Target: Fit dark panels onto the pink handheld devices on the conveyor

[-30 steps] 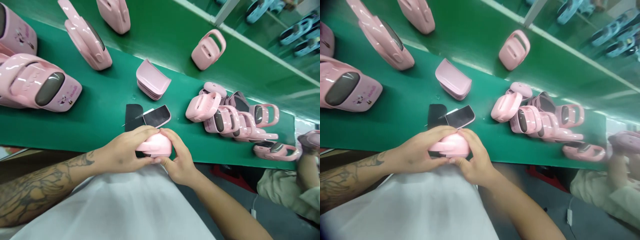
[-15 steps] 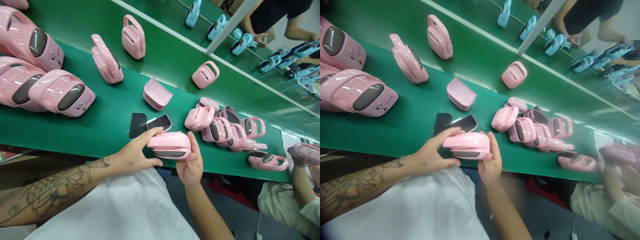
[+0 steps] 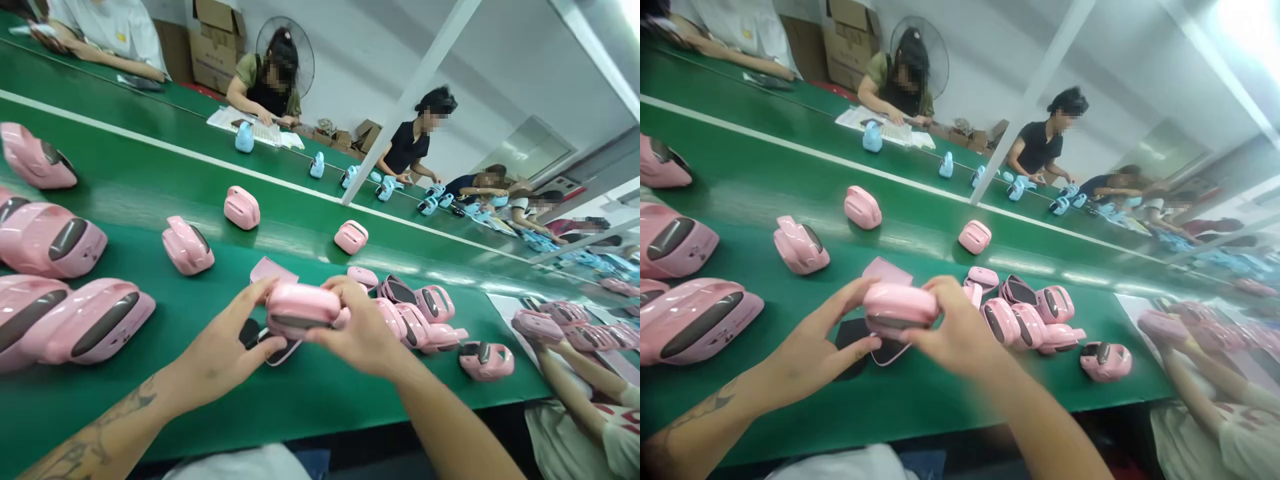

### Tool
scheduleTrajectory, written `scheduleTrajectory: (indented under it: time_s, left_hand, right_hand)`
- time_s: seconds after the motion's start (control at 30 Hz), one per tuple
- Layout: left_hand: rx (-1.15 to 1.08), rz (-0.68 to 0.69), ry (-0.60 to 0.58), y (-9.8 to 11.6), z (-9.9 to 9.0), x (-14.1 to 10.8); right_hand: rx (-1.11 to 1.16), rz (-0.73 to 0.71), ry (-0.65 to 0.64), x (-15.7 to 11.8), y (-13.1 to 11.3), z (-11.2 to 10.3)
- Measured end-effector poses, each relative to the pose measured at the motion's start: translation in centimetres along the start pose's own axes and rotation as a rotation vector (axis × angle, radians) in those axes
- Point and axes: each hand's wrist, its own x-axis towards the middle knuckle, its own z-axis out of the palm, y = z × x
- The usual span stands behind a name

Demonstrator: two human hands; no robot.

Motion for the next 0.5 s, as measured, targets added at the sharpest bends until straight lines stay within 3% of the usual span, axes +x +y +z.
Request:
scheduleTrajectory:
  time_s: [0.1, 0.2, 0.27, 0.4, 0.5]
  left_hand:
    - [0.109, 0.008, 0.1, -0.7, -0.6, 0.1]
    - [0.188, 0.031, 0.051, -1.9, -1.3, -1.4]
    - [0.248, 0.011, 0.018, -2.5, -2.1, -2.4]
    - [0.404, -0.021, 0.032, -2.6, -6.1, -1.4]
    - [0.504, -0.046, -0.014, -2.2, -10.0, 3.1]
  right_hand:
    - [-0.155, 0.289, 0.156, 7.8, 2.5, -1.4]
    - [-0.178, 0.451, 0.13, 15.5, 6.0, -1.5]
    - [-0.177, 0.52, 0.092, 19.3, 8.1, -0.8]
    - [-0.222, 0.587, -0.002, 22.6, 11.3, 1.0]
    - [-0.262, 0.568, -0.066, 22.9, 13.4, 1.2]
